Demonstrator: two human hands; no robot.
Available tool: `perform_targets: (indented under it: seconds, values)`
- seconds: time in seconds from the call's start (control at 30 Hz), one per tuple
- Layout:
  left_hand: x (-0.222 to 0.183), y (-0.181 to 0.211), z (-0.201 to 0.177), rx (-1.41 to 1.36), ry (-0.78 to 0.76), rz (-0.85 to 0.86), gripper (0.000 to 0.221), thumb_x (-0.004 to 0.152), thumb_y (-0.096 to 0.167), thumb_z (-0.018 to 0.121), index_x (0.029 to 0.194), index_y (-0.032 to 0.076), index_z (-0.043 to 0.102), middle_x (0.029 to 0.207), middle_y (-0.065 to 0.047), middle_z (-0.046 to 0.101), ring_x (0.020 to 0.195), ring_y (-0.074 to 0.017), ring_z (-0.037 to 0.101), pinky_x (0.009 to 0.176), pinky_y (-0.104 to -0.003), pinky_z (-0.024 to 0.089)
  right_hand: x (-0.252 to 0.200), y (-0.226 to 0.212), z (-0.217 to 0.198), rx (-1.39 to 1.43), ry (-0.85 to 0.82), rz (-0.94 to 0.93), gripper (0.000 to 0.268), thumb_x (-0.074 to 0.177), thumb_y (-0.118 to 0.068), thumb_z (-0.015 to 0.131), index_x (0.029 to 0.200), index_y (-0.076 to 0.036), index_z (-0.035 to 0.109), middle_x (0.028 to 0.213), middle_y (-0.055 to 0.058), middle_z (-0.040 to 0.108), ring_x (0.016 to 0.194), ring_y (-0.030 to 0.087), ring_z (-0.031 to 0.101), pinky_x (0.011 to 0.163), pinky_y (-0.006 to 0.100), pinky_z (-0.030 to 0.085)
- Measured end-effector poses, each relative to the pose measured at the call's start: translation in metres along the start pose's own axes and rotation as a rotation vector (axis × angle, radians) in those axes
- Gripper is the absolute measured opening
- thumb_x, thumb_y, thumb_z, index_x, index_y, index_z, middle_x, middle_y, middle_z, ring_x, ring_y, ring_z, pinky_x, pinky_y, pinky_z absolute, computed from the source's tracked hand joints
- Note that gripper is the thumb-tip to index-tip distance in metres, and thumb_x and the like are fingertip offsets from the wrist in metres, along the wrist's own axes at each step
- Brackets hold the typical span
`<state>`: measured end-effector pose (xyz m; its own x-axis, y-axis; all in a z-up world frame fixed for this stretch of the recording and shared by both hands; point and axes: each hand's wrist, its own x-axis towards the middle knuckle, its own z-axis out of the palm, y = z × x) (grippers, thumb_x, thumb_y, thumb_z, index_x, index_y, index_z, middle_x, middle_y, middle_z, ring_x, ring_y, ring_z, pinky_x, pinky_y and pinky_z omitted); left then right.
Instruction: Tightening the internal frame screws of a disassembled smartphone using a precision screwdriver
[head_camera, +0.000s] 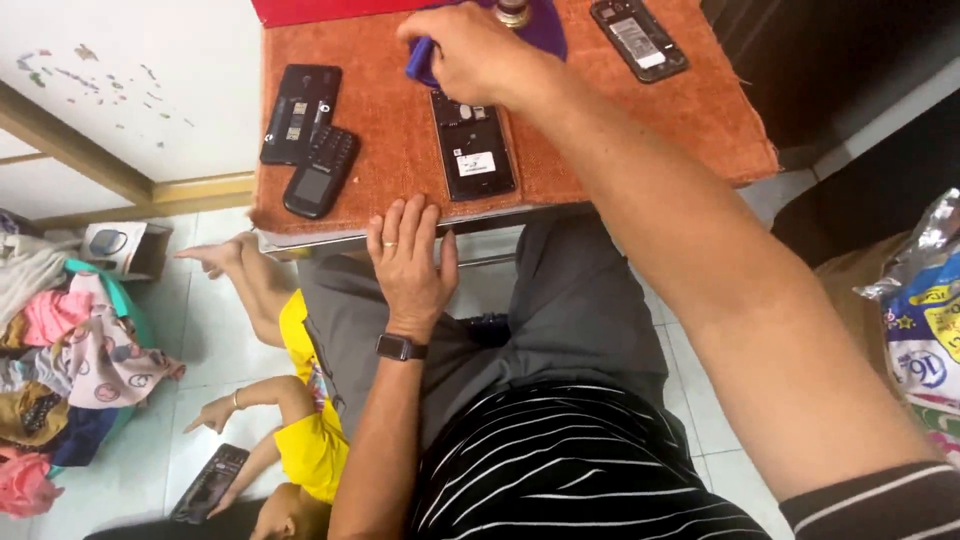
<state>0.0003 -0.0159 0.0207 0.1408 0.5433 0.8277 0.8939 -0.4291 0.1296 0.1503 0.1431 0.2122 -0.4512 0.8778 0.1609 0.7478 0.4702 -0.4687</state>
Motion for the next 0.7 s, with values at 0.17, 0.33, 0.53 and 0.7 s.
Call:
perform_targets:
  seconds: [0.17,0.33,0.53,0.7]
  values:
    - [0.0,0.0,0.001,0.009,0.005,0.0,0.032,0.098,0.021,0.068,0.127,0.006,0.067,0.139,-0.012,0.065,0.131,-0.034,0.058,0.117,-0.05,0.033,0.005,0.009,0.01,-0.157,0.214,-0.116,0.013,0.095,-0.002,0.064,0.091,-0.01,0.073,0.078,0.006,0.071,0.072,0.024,0.067,0.062,0.045,0.051]
    - [0.0,0.0,0.0,0.004,-0.004,-0.003,0.033,0.098,0.022,0.069,0.126,0.006,0.067,0.139,-0.012,0.065,0.132,-0.0335,0.057,0.118,-0.05,0.034,-0.012,-0.023,-0.013,-0.036,-0.086,0.094,0.06,0.092,0.012,0.045,0.144,-0.017,0.058,0.138,0.018,0.06,0.115,0.036,0.061,0.083,0.048,0.052]
    - [0.002,0.002,-0.003,0.002,0.009,-0.001,0.032,0.099,0.022,0.067,0.126,0.006,0.067,0.138,-0.012,0.065,0.13,-0.0334,0.058,0.116,-0.05,0.035,0.01,0.017,0.014,-0.081,0.176,-0.043,0.036,0.086,0.002,0.06,0.116,-0.012,0.074,0.107,0.013,0.076,0.099,0.036,0.069,0.08,0.052,0.051]
    - [-0.001,0.0,0.002,0.003,0.021,-0.004,0.033,0.097,0.022,0.069,0.127,0.006,0.067,0.138,-0.012,0.066,0.131,-0.0331,0.058,0.117,-0.05,0.035,-0.007,-0.016,-0.01,0.023,-0.044,0.121,0.045,0.096,-0.004,0.048,0.136,-0.019,0.063,0.128,0.014,0.065,0.111,0.032,0.064,0.086,0.046,0.052]
